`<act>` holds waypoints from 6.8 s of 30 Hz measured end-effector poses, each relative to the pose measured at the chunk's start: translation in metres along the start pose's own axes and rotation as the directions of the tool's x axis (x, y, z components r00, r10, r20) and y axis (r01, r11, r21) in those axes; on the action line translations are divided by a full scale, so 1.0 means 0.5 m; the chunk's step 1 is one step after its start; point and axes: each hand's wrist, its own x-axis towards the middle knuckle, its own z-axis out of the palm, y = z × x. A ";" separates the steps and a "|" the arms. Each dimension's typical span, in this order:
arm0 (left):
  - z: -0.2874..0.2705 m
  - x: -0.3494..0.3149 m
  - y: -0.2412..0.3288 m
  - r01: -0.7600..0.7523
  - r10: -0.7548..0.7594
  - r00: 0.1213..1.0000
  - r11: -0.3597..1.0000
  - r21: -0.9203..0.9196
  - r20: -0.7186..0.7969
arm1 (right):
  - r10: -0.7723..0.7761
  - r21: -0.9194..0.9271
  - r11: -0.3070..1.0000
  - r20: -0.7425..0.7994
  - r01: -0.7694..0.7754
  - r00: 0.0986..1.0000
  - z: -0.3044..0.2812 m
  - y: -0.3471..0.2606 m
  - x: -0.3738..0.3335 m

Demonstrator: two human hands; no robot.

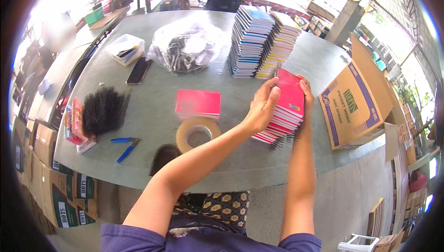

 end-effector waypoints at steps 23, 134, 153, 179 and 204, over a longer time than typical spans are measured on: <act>-0.331 -0.281 0.095 -0.143 0.122 0.990 0.910 0.390 0.077 | 0.124 -0.306 0.951 0.278 -0.035 0.953 0.247 0.061 -0.277; -0.460 -0.353 0.301 -0.262 0.612 0.723 0.672 0.692 -0.321 | 0.212 -0.312 0.949 0.540 -0.040 0.815 0.260 0.140 -0.307; -0.472 -0.338 0.297 -0.302 0.646 0.701 0.653 0.694 -0.302 | -0.150 -0.282 0.921 0.376 0.268 0.914 0.290 0.172 -0.364; -0.457 -0.365 0.267 0.003 0.292 0.903 0.729 0.684 -0.315 | 0.161 -0.236 0.968 0.331 -0.084 0.930 0.268 0.137 -0.322; -0.394 -0.321 0.113 -0.197 0.311 0.950 0.482 0.854 0.043 | 0.290 -0.348 0.930 0.492 -0.120 0.821 0.285 0.150 -0.326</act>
